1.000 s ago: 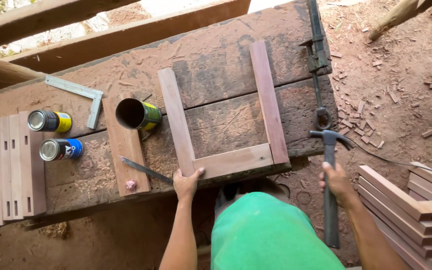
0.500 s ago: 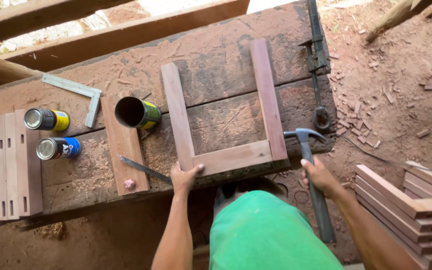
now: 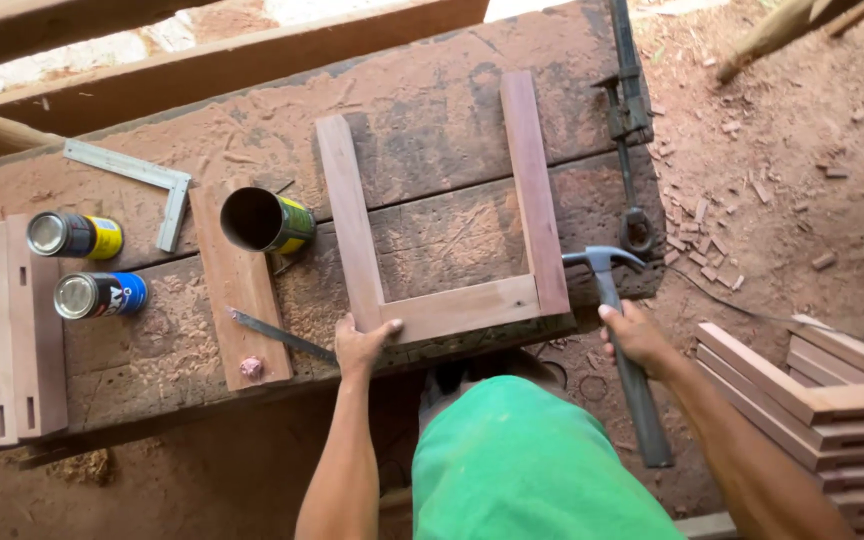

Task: The person assembles a U-shaped wooden frame by joining three pre-cut planks on a workbench. They use a hammer to tap the joints together and then secure the frame with a long metal bar clamp.

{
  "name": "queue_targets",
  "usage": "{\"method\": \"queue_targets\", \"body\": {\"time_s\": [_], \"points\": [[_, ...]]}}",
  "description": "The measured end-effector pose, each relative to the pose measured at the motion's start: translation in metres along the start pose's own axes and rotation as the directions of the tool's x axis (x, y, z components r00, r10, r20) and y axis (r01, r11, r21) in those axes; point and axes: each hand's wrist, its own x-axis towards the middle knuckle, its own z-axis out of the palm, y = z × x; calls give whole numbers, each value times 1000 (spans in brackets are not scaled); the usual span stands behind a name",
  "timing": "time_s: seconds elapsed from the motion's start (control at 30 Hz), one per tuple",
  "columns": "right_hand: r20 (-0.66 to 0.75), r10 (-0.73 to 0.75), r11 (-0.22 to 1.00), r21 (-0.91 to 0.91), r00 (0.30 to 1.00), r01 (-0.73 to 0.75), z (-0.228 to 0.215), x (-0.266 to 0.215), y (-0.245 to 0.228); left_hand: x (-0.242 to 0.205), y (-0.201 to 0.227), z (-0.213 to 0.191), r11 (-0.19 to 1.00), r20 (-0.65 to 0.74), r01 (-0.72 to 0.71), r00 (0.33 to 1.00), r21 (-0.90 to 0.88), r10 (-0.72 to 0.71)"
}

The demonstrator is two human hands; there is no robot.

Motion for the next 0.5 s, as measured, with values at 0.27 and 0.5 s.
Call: {"method": "queue_targets", "body": {"time_s": [0.27, 0.5], "points": [[-28, 2, 994, 108, 1000, 1, -28, -9, -30, 10, 6, -10, 1000, 29, -25, 999, 18, 24], [21, 21, 999, 42, 1000, -22, 3, -21, -47, 5, 3, -15, 997, 20, -59, 998, 45, 58]]}}
